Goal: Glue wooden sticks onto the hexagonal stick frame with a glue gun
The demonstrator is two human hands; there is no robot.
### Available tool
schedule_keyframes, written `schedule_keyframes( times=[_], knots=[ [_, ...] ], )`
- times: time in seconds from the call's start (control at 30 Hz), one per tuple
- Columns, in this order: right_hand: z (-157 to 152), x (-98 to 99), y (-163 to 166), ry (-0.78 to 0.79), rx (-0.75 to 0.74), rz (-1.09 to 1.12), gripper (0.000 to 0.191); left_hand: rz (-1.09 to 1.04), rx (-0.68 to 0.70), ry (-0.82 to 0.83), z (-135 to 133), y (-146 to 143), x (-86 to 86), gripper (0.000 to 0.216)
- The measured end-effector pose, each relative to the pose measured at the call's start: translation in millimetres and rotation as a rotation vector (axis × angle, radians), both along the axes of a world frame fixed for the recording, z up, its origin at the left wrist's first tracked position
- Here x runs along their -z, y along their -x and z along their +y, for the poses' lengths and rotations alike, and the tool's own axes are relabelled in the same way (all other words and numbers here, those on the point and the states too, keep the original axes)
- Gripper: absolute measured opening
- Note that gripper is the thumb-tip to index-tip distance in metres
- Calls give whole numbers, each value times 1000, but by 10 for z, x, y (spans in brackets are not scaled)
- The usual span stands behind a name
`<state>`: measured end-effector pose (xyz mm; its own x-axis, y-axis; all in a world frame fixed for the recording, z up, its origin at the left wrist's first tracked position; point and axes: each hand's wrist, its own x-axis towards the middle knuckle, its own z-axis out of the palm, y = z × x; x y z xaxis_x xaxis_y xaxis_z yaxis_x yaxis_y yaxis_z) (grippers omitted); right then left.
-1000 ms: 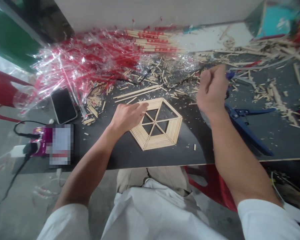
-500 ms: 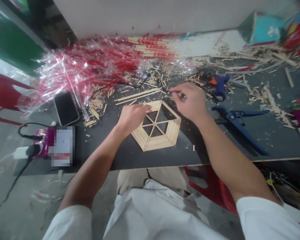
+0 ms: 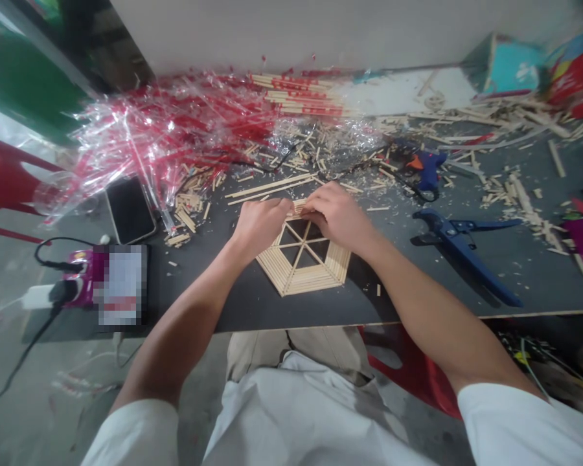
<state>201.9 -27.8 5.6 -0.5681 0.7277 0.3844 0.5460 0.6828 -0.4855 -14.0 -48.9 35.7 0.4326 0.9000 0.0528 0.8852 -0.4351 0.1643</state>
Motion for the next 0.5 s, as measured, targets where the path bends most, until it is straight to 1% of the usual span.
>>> schedule_keyframes(
  times=[0.07, 0.17, 0.27, 0.4, 0.5],
  knots=[
    [-24, -18, 27, -15, 3, -41, 24, 1, -18, -21, -5, 19, -25, 40],
    [-44, -29, 31, -10, 19, -70, 25, -63, -92, -79, -6, 92, -50, 37],
    [-28, -25, -28, 15, 85, 0, 21, -141, -186, -119, 1, 185, -57, 35],
    [11, -36, -144, 47, 213, 116, 12, -174, -294, -166, 8, 266, -60, 33],
    [1, -69, -181, 75, 232, 135, 8, -196, -336, -205, 8, 280, -70, 29]
  ],
)
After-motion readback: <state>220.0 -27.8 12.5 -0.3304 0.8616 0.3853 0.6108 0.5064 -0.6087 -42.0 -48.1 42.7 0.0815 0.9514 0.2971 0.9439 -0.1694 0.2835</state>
